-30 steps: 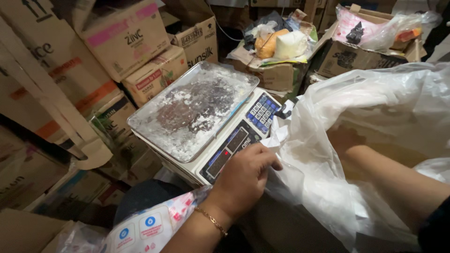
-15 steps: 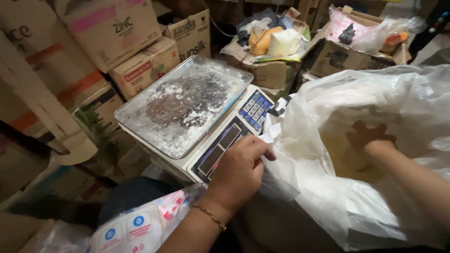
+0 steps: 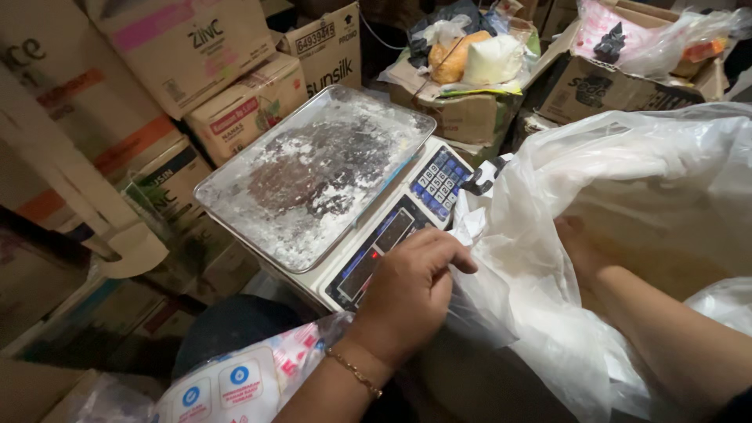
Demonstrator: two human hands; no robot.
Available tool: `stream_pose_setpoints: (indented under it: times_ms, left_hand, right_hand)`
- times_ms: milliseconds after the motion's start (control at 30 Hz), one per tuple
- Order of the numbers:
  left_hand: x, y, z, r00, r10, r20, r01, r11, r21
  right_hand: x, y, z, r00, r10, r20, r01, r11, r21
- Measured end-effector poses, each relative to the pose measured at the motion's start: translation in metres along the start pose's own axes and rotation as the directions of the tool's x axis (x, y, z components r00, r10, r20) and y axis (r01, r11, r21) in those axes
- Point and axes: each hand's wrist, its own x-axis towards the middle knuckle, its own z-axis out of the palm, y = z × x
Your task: The person scoops a white powder from a large sack into small plastic bags using a blue scoop. They place each filled bag on a digital scale to check the weight, then tie the bag closed. The process is repeated for multiple bags.
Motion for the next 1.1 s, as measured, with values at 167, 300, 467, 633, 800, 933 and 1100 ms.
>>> stream_pose_setpoints:
  times_ms: [167,300,467,633,800,933,1100]
  left_hand:
    - [0.011,0.006,-0.005,0.993,0.065,-0.098,-0.061,0.997,0.039]
    - [0.024,0.015,-0.014,0.984,0.109,-0.139,-0.109,0.994,0.01]
    - [0.032,0.033,-0.028,0.984,0.043,-0.172,-0.049,0.998,-0.029]
    - [0.04,0.053,-0.04,0.968,0.12,-0.22,-0.125,0.992,-0.01]
    - [0.059,0.066,-0.037,0.913,0.237,-0.332,-0.27,0.961,-0.058]
    - [0.083,0.071,-0.017,0.885,0.227,-0.405,-0.3,0.946,-0.125]
    - [0.108,0.056,0.029,0.927,0.244,-0.286,-0.301,0.937,-0.177]
  right_hand:
    - [-0.018,-0.004,-0.018,0.995,0.043,0.089,-0.078,0.897,0.434]
    - [-0.034,-0.013,-0.03,0.991,0.048,0.124,-0.121,0.711,0.693]
    - [-0.066,-0.024,-0.032,0.981,0.018,0.194,-0.179,0.485,0.856]
    - [-0.098,-0.033,-0.038,0.971,0.003,0.241,-0.223,0.382,0.897]
    - [-0.125,-0.022,-0.054,0.98,0.049,0.191,-0.197,0.285,0.938]
    - [-0.153,0.001,-0.071,0.993,0.064,0.101,-0.106,0.086,0.991]
    - [-0.187,0.016,-0.087,0.996,0.082,0.034,-0.041,0.082,0.996]
